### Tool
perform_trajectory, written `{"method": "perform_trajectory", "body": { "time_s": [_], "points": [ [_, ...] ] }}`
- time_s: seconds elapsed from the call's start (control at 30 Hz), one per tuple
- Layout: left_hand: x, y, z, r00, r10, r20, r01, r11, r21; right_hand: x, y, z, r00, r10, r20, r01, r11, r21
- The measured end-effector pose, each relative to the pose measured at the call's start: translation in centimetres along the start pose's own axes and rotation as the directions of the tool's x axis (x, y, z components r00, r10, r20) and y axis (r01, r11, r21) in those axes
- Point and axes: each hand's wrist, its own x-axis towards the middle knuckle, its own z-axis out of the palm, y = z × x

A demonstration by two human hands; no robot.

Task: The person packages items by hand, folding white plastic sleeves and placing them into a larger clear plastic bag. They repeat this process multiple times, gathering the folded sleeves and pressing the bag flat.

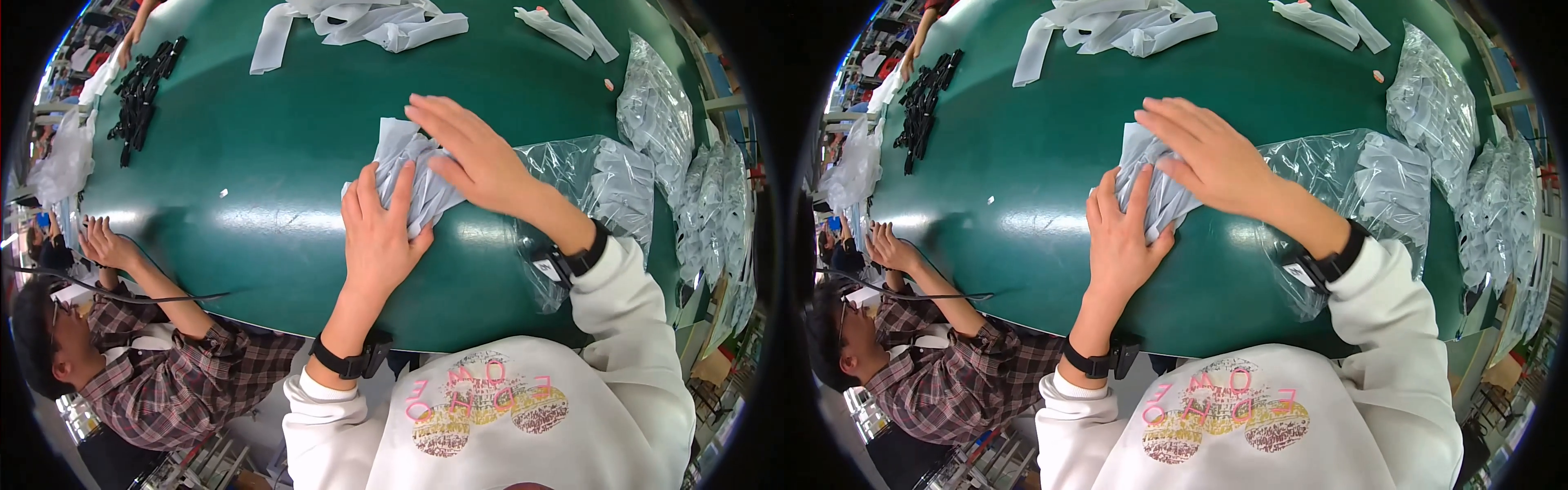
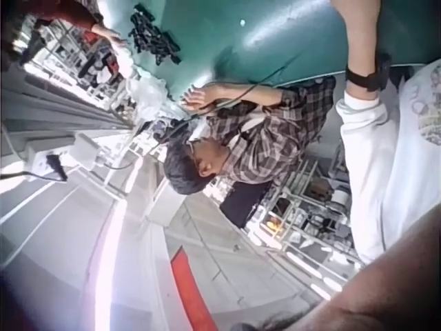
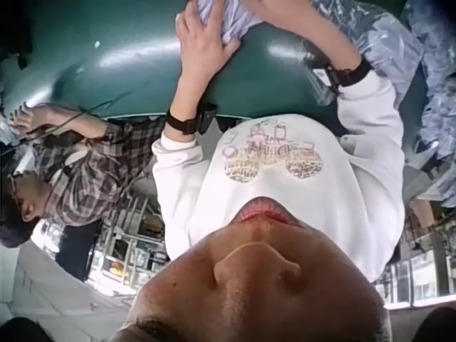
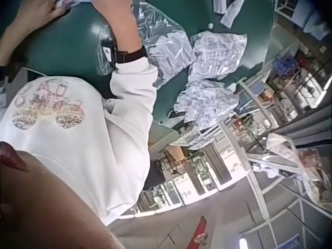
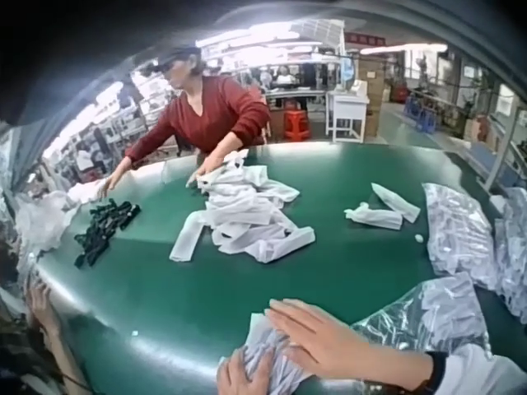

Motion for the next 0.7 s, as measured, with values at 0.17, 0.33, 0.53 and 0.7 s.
{"method": "perform_trajectory", "body": {
  "time_s": [0.17,0.33,0.53,0.7],
  "points": [
    [0.3,0.7,-0.1,0.998,0.04,0.039,-0.04,0.999,0.009,-2.1,-1.0,-0.8,0.997,-0.073,0.022,0.076,0.963,-0.258],
    [-0.7,0.6,0.1,0.996,0.085,0.029,-0.088,0.992,0.094,-6.8,-5.4,-5.9,0.975,0.003,-0.222,-0.048,0.979,-0.198],
    [-0.8,0.1,0.9,0.995,0.09,-0.043,-0.09,0.996,0.018,-17.4,-8.7,-5.0,0.964,0.215,-0.154,-0.238,0.959,-0.154],
    [-1.1,0.0,1.6,0.991,0.104,-0.082,-0.107,0.994,-0.033,-19.9,-8.2,-5.2,0.921,0.23,-0.315,-0.302,0.931,-0.205]
  ]
}}
